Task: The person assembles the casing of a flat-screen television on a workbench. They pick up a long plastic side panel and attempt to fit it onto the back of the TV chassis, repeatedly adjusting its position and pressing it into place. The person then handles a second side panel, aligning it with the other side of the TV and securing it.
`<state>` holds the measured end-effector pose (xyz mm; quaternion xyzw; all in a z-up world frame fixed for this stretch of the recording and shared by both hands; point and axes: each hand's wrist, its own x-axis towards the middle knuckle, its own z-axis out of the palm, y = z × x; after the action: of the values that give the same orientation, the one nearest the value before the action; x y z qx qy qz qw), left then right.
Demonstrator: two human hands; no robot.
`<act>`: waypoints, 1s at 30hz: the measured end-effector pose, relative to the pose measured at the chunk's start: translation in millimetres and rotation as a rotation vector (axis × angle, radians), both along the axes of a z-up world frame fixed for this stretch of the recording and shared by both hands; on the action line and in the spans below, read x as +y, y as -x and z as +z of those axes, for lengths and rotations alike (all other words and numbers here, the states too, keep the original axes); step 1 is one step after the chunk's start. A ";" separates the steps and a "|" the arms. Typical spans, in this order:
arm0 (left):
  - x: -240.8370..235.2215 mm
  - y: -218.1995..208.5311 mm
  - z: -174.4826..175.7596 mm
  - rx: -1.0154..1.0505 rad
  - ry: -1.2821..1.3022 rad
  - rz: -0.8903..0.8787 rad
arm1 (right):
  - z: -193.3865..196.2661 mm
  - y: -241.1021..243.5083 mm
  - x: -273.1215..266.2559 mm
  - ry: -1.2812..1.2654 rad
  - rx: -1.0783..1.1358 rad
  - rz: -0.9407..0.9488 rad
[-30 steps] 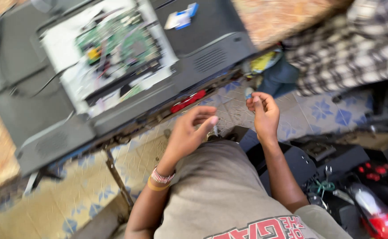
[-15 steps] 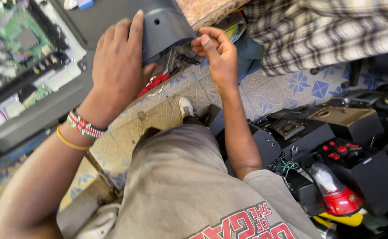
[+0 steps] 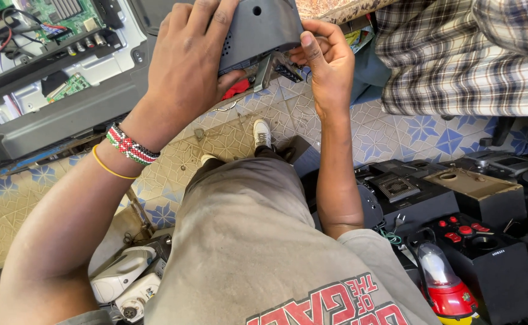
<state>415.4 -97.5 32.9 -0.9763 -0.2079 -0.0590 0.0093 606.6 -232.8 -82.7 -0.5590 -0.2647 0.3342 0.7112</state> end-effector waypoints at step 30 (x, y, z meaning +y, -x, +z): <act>-88.9 105.4 -74.7 -0.827 1.729 0.672 | 27.9 13.0 -4.1 0.191 -0.059 0.052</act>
<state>310.0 -186.3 -41.8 -0.4425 -0.4298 -0.2159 -0.7568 593.6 -236.9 -54.8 -0.6268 -0.2671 0.3597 0.6375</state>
